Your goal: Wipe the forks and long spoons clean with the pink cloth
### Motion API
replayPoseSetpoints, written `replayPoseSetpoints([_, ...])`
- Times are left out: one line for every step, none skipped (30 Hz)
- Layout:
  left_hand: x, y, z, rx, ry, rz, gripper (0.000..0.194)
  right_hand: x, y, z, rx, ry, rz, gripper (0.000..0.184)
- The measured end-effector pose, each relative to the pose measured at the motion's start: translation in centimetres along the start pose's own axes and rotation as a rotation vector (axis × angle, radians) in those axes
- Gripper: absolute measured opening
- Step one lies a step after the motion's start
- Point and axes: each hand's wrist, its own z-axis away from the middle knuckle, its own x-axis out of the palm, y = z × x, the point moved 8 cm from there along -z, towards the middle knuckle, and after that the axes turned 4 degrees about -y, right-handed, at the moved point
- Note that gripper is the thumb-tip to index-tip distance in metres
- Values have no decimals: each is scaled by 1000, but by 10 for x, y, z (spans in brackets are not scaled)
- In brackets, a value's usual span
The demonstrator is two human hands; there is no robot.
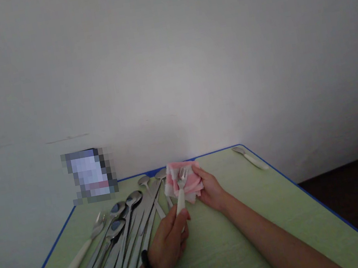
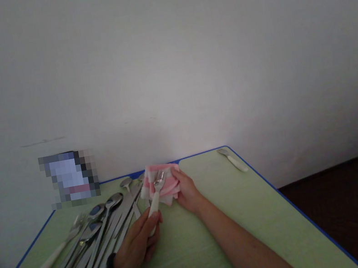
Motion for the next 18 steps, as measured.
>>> replayPoseSetpoints([0, 0, 0, 0, 6, 0, 40, -1, -2, 0, -31, 9, 3, 18])
replayPoseSetpoints([-1, 0, 0, -4, 10, -2, 41, 0, -4, 1, -53, 5, 8, 19])
replayPoseSetpoints([-1, 0, 1, -7, 13, -4, 42, 1, -5, 1, -61, -10, 14, 21])
replayPoseSetpoints([-1, -1, 1, -9, 16, -6, 42, 3, -5, 2, -55, -30, 26, 24])
replayPoseSetpoints([-1, -1, 1, -11, 17, -7, 42, 5, -4, 3, -43, -47, 42, 25])
replayPoseSetpoints([-1, -2, 2, -12, 16, -9, 42, 6, -3, 4, -26, -59, 60, 26])
replayPoseSetpoints([-1, -2, 2, -10, 16, -9, 42, 6, -2, 6, -9, -65, 76, 26])
replayPoseSetpoints([-2, -2, 2, -6, 14, -8, 42, 7, -1, 7, 7, -68, 90, 25])
replayPoseSetpoints([-2, -2, 2, -5, 13, -6, 42, 7, -1, 7, 23, -72, 101, 24])
replayPoseSetpoints([-2, -3, 1, -7, 13, -5, 41, 7, 0, 8, 37, -80, 108, 24])
replayPoseSetpoints([-2, -3, 1, -9, 13, -2, 41, 8, 1, 9, 51, -90, 113, 23])
replayPoseSetpoints([-2, -3, 1, -13, 12, 0, 40, 9, 2, 9, 60, -100, 114, 23])
replayPoseSetpoints([-1, -3, 1, -18, 9, 1, 40, 9, 2, 10, 64, -106, 111, 23])
replayPoseSetpoints([-1, -3, 1, -20, 3, 2, 40, 10, 2, 10, 65, -110, 105, 23])
replayPoseSetpoints([0, -2, 1, -19, -1, 2, 40, 10, 2, 10, 67, -112, 95, 22])
replayPoseSetpoints([0, -1, 1, -17, -4, 3, 40, 11, 3, 10, 72, -116, 83, 21])
replayPoseSetpoints([1, 0, 2, -16, -9, 1, 41, 11, 4, 10, 82, -122, 72, 21])
replayPoseSetpoints([2, 0, 2, -15, -9, -1, 41, 12, 5, 10, 96, -129, 62, 20])
